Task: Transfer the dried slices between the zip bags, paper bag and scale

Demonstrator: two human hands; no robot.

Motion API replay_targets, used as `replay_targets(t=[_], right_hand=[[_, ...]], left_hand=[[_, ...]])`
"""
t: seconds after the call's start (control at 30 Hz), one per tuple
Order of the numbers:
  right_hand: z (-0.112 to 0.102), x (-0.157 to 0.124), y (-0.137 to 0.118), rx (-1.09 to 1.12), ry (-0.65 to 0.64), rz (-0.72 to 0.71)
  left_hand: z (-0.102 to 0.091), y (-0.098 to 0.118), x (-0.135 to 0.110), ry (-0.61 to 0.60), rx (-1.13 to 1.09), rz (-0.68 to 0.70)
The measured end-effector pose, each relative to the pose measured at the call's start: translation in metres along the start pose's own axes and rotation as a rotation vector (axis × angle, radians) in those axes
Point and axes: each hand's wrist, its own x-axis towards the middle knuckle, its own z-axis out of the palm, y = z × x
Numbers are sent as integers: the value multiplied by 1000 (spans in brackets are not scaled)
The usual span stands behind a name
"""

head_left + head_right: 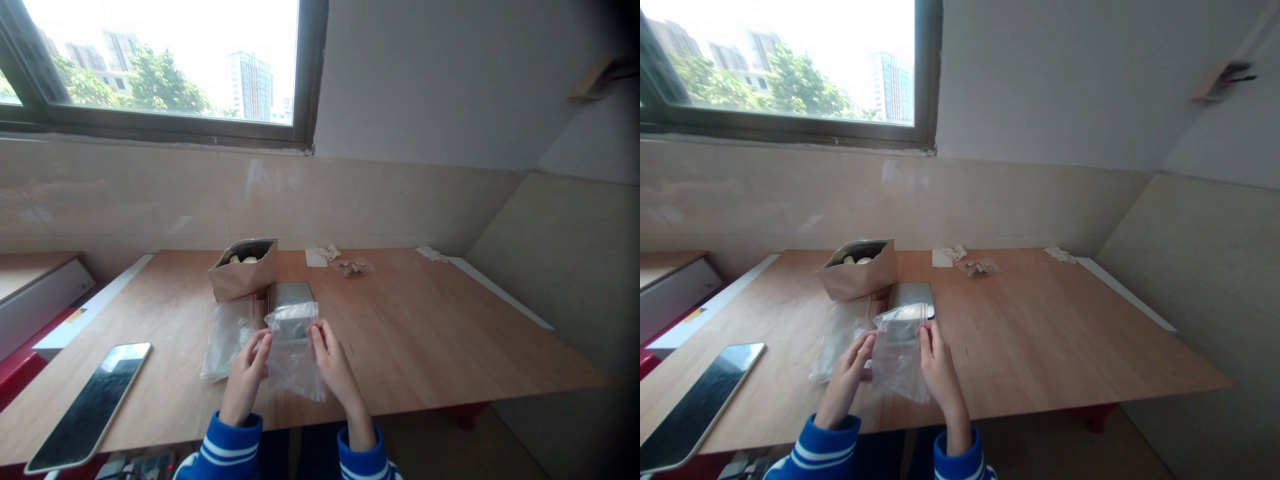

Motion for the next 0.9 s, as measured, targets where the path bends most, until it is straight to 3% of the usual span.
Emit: replay_targets(t=[0.2,0.43,0.7,0.9], right_hand=[[3,-1,3,-4,11,21],[8,-8,-7,37,-203,94],[11,-7,1,169,-301,159],[8,-10,4,187,-370,223]], left_hand=[[9,6,1,83,-199,-3],[9,-7,6,238,-311,-3],[-5,2,6,205,-118,25],[-18,1,6,327,-150,33]])
